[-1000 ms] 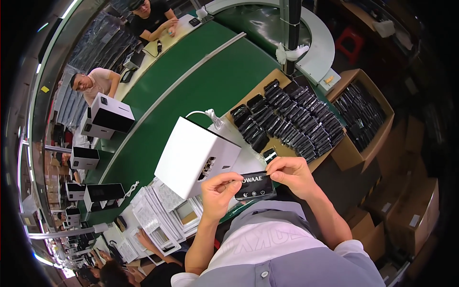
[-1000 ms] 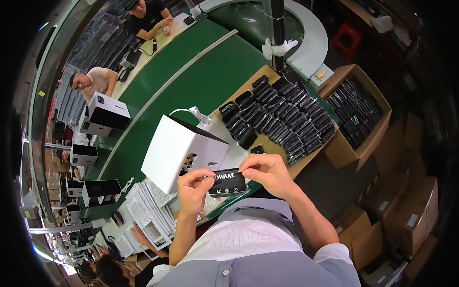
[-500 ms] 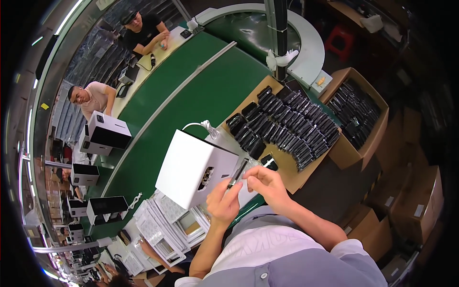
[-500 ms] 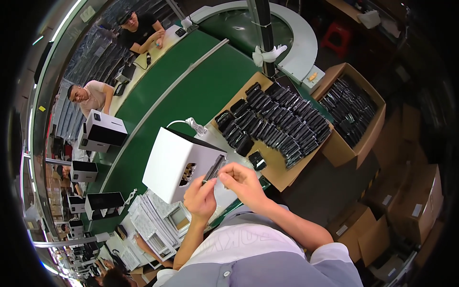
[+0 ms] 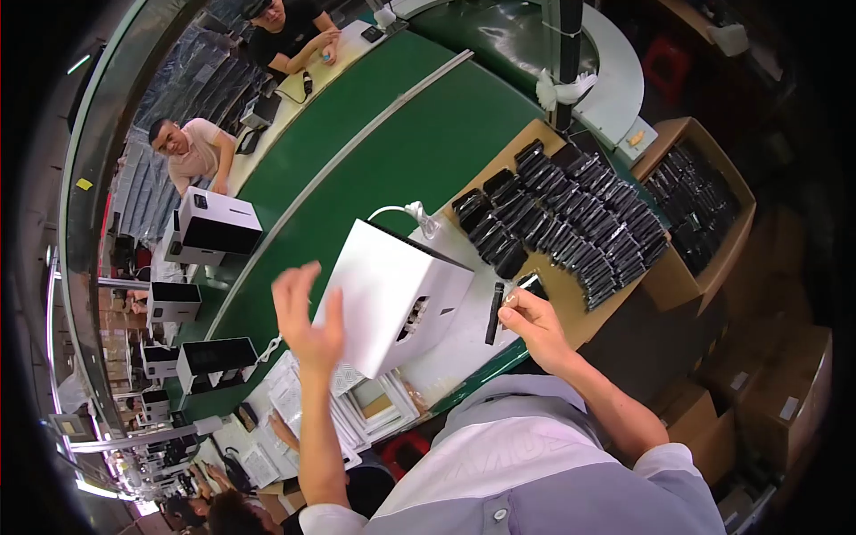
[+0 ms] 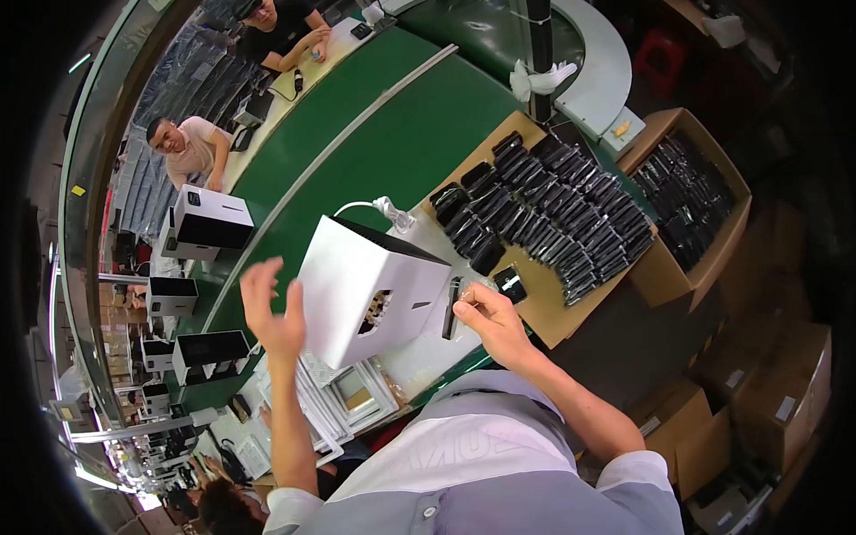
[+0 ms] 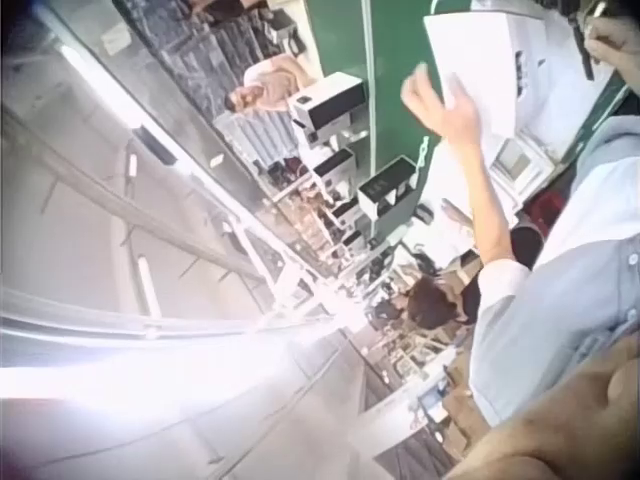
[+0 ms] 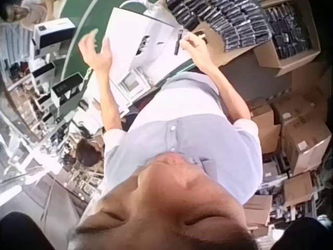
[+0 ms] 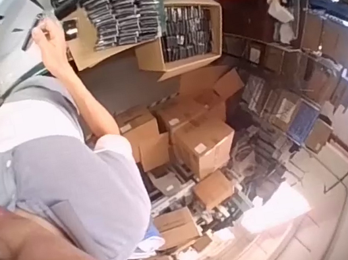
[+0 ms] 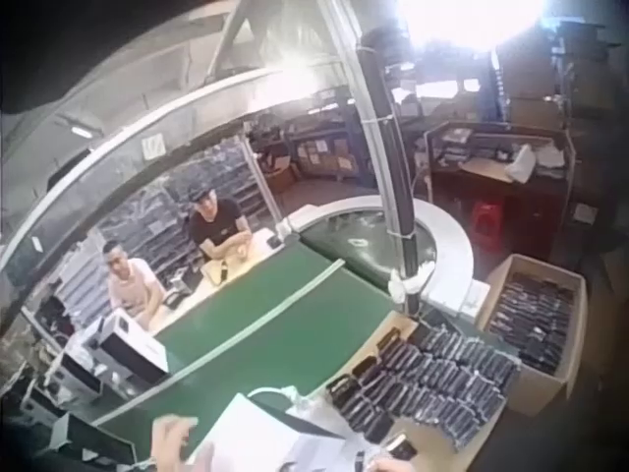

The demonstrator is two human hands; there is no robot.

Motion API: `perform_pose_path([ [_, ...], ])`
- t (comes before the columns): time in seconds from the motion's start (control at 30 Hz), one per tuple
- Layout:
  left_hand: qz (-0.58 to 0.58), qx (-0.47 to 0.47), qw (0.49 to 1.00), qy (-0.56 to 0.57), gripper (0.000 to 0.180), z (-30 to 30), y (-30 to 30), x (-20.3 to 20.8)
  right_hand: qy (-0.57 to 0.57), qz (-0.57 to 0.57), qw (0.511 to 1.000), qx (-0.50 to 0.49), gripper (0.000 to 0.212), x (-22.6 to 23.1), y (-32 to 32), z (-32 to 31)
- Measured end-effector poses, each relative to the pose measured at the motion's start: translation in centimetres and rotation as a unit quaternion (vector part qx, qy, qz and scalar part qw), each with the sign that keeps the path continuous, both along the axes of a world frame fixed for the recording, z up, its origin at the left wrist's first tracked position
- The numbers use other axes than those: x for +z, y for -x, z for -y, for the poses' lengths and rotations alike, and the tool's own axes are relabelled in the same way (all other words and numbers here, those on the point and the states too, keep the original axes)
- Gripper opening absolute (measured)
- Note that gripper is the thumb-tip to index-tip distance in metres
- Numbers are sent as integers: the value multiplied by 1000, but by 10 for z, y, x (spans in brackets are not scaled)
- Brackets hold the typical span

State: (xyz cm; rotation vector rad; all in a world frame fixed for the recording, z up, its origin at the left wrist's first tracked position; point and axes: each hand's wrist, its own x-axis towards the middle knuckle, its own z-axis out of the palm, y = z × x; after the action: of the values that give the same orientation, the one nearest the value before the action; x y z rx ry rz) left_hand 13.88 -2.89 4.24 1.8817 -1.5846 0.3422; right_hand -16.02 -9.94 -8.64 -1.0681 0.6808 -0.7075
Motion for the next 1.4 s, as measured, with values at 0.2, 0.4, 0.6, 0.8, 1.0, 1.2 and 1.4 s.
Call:
perform_pose_path([
  [0.2, -424, -87, 829, -353, 23, 19, -98, -46, -60, 46, 997, 25, 21, -8, -24, -11],
  [0.4, -538, -36, 778, -323, 33, 15, -76, -50, -102, 75, 992, 14, 22, -21, -42, -18],
  [0.6, -657, 82, 727, -180, 40, -21, -17, -45, -101, 82, 991, 44, 24, -19, -52, -4],
  [0.8, -635, 94, 752, -147, 30, -39, -17, -58, -22, 66, 995, 74, 24, -9, -59, 15],
  [1.0, -511, 66, 847, -131, 48, -14, -4, -52, 22, 48, 995, 85, 28, -3, -65, 30],
  [1.2, -525, 95, 824, -191, 61, -3, -2, -61, 36, 23, 989, 143, 26, 8, -69, 47],
  [1.4, -520, 76, 831, -186, 64, 1, -2, -61, 30, 28, 983, 177, 26, 12, -75, 56],
])
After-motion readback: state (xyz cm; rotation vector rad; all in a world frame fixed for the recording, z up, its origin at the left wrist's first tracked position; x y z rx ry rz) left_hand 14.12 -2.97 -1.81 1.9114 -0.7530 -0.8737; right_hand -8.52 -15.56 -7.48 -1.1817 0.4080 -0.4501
